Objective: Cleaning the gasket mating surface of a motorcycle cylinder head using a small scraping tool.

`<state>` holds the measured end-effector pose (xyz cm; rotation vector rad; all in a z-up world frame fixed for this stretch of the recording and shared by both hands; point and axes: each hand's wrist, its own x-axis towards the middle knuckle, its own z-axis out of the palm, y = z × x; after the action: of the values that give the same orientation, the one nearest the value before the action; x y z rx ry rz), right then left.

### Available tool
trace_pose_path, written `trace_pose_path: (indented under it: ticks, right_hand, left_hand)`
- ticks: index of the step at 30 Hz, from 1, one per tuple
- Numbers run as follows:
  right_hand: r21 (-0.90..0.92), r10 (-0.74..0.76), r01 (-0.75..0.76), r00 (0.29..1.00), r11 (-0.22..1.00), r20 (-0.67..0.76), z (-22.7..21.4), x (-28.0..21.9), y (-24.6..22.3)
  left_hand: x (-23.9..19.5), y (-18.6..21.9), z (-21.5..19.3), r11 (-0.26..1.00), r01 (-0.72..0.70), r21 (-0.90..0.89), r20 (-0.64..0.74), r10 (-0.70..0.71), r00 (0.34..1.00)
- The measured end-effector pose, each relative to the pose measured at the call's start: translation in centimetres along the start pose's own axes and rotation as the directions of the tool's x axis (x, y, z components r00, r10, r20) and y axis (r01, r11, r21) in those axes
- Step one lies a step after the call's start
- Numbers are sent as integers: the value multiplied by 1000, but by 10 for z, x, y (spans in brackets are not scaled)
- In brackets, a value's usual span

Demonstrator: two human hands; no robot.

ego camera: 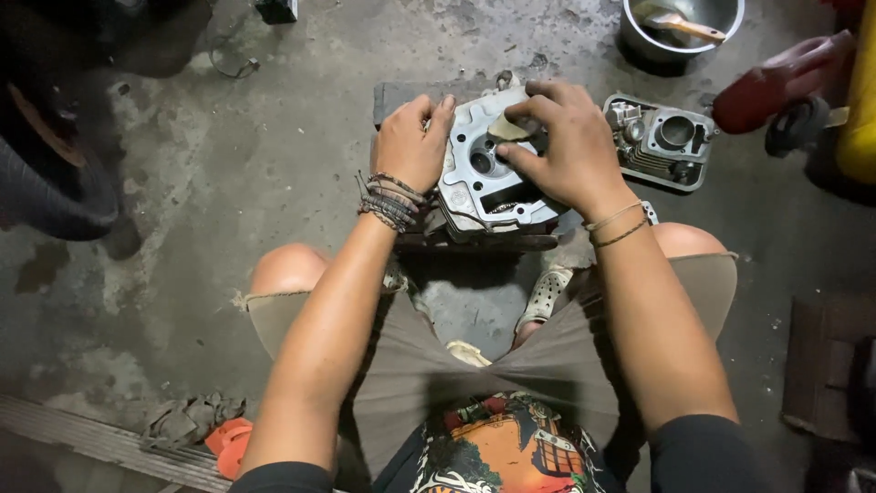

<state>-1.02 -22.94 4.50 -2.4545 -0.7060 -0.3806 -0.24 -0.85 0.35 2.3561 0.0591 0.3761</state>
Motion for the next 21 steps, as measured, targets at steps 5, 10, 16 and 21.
trace_pose_path:
  ticks: [5,10,16,21]
  right_hand:
    - [-41,-28,22,991,999,-133,-3,3,4]
    - [48,-24,38,962,998,-272,-11,1,7]
    - [152,-5,54,951,987,-309,-10,3,2]
    - [179,19,38,953,983,-303,-11,1,1]
  left_hand:
    - [0,2,-2,1000,18,21,13,-18,1000]
    - [1,-3,3,998,19,58,6,-20,1000]
    - [0,-3,3,1000,-8,19,-31,9,999]
    - [1,-3,3,999,-3,53,6,3,1000]
